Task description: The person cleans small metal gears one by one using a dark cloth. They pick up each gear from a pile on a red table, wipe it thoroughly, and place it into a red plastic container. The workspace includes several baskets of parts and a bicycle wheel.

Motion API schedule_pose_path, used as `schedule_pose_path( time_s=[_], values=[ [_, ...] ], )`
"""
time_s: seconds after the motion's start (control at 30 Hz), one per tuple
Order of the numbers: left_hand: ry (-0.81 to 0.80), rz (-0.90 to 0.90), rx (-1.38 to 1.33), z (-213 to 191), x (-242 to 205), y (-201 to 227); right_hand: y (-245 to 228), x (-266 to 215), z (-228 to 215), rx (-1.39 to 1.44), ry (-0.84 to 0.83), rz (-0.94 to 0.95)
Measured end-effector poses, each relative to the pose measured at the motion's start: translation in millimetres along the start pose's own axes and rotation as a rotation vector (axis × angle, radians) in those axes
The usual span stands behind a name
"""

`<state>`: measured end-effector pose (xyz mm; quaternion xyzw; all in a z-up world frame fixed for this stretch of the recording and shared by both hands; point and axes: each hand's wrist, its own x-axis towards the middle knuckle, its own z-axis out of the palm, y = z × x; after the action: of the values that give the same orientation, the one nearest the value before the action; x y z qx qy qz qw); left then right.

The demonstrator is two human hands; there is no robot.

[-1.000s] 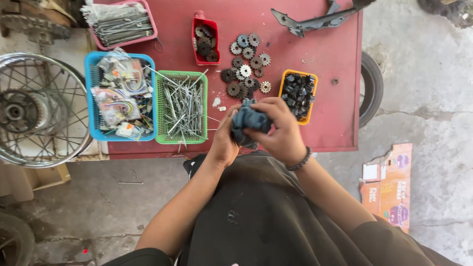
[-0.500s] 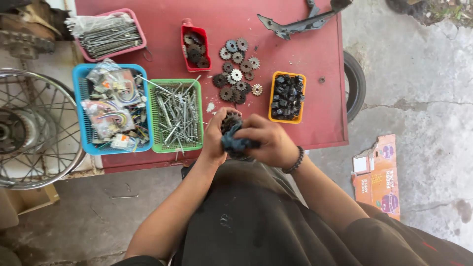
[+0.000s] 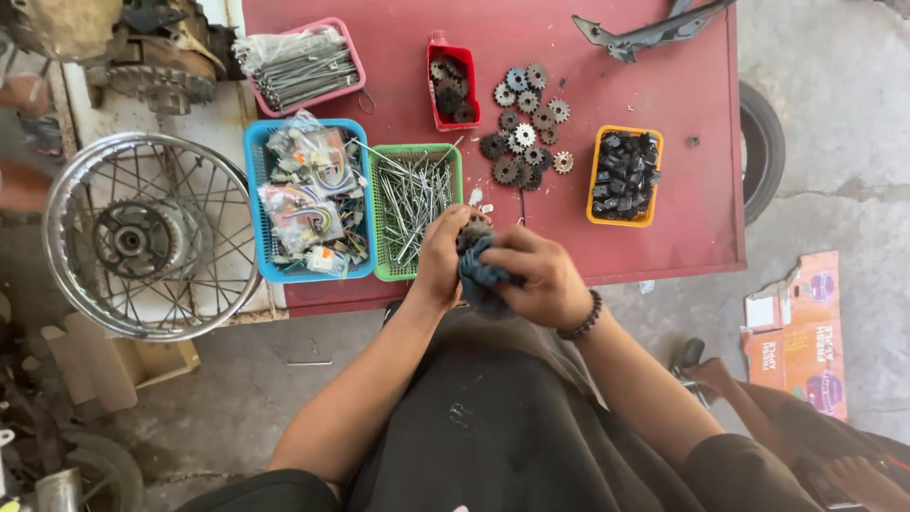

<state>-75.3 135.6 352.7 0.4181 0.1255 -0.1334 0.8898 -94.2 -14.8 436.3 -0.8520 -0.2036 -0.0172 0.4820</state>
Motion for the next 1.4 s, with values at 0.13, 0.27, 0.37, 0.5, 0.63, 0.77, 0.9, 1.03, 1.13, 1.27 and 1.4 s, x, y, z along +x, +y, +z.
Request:
schedule_pose_path(
  time_s=[0.13, 0.27, 0.37, 0.5, 0.63, 0.77, 0.9, 1.03, 1.13, 1.27, 1.4],
  values=[
    [0.065, -0.124, -0.028, 9, -7, 7, 5, 5, 6, -0.116, 0.24, 0.086],
    [0.032, -0.053, 0.144, 11, 0, 8, 19, 1, -5, -0.037, 0.074, -0.032],
    [0.108, -0.039, 0.012, 38, -4, 1, 21, 7, -11, -0.072, 0.102, -0.019],
    [0.005, -0.021, -0.095, 17, 15, -29, 35, -5, -35, 0.062, -0.059, -0.072],
    [0.009, -0.105, -0.002, 51, 17, -36, 51, 7, -58, -0.055, 0.156, -0.026],
    [0.092, -0.016, -0.035, 67, 21, -49, 73, -5, -74, 0.055, 0.009, -0.122],
    [0.08, -0.064, 0.054, 68, 16, -62, 79, 5, -79, -0.121, 0.115, -0.048],
    [0.151, -0.035, -0.005, 67, 7, -48, 72, -18, -60, -0.012, 0.025, -0.204],
    [0.196, -0.017, -0.014, 55, 4, -38, 73, -13, -55, -0.021, -0.021, -0.173],
    [0.182, -0.062, -0.098, 48, -10, -14, 31, -1, -28, -0.059, 0.134, 0.064],
    [0.039, -0.106, -0.129, 22, -16, 29, 64, -9, -13, 0.068, 0.105, 0.405]
  ],
)
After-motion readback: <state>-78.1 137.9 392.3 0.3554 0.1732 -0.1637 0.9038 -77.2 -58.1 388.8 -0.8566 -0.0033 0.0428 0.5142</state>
